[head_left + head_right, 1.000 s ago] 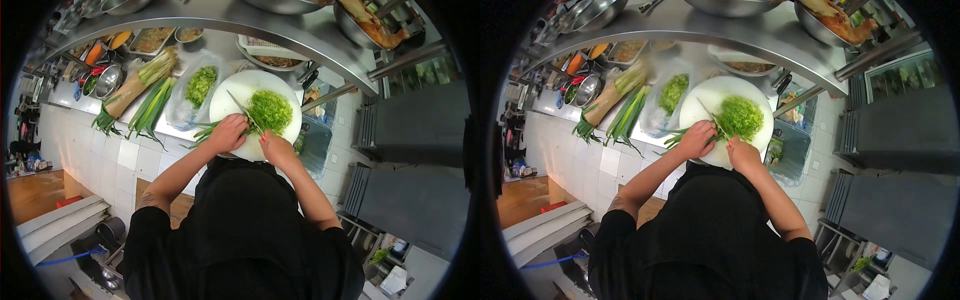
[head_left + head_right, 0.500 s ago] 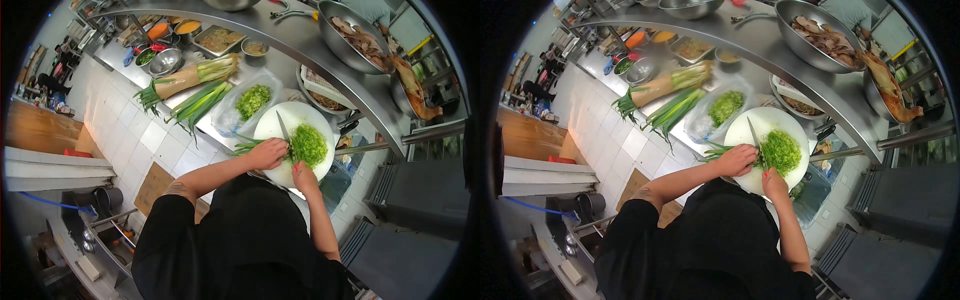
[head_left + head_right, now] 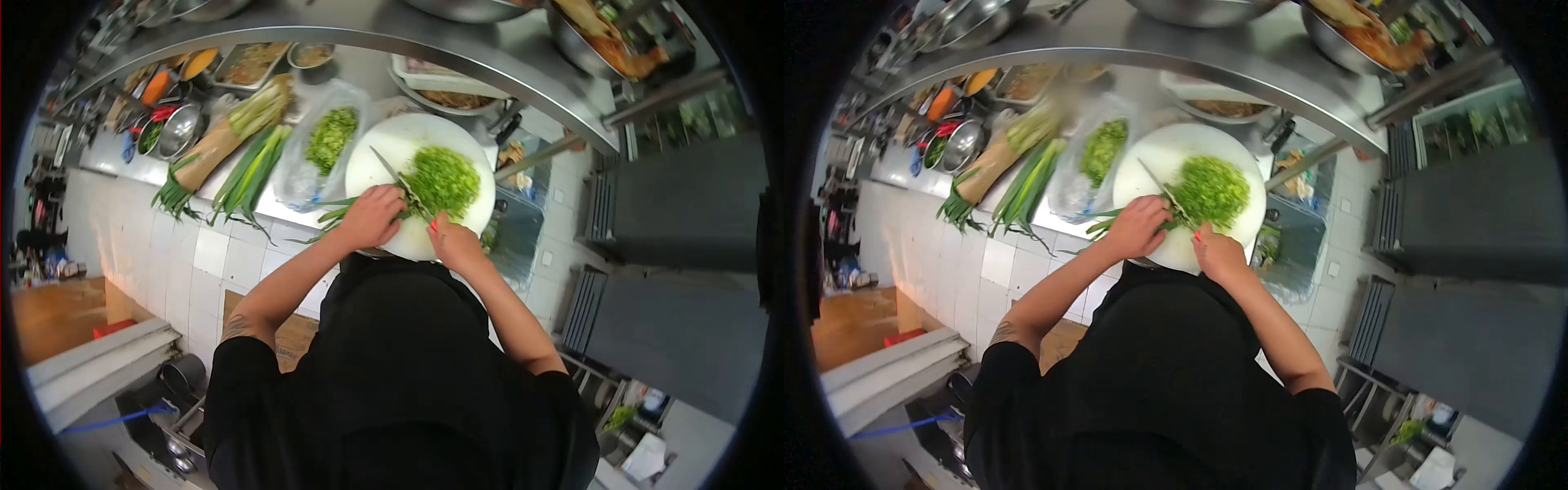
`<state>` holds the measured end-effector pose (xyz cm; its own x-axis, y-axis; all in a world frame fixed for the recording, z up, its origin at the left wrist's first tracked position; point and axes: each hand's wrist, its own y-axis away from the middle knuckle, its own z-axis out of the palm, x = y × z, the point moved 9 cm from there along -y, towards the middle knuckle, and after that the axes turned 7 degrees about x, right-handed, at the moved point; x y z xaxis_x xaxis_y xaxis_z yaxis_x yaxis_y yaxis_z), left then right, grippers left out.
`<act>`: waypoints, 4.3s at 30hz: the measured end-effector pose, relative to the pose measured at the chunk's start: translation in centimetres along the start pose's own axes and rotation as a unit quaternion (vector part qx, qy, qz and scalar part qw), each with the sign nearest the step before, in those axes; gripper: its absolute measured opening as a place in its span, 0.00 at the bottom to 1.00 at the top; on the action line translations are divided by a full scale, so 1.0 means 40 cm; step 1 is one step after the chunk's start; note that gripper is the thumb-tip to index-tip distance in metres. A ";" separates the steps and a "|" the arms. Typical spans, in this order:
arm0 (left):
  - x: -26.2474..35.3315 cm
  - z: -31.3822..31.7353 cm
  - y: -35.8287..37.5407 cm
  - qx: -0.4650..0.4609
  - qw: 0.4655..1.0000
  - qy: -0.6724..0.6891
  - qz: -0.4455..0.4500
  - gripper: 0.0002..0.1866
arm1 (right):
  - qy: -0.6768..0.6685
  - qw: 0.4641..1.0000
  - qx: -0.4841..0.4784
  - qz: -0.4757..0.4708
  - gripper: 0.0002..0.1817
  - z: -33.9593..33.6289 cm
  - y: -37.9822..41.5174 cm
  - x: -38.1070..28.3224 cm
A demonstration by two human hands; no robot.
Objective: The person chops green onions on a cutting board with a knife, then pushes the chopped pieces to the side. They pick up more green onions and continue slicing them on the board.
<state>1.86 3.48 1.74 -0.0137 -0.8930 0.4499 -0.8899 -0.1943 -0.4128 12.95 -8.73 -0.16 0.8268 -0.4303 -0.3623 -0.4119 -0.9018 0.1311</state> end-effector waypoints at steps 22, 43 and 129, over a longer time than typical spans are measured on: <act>-0.009 0.002 0.008 0.022 1.000 -0.007 0.004 0.14 | -0.017 0.997 -0.065 0.037 0.17 0.001 -0.021 -0.038; -0.018 0.000 0.024 0.060 0.998 0.016 -0.016 0.12 | -0.050 0.996 -0.045 0.060 0.18 0.051 -0.041 -0.013; -0.035 -0.007 -0.036 0.055 0.997 0.008 -0.051 0.10 | -0.020 1.000 -0.021 0.005 0.14 -0.005 -0.047 -0.026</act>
<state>3.03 5.14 1.94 0.0668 -0.8596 0.5065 -0.8320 -0.3282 -0.4473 12.97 -6.59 0.15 0.8066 -0.4382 -0.3968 -0.4033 -0.8986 0.1725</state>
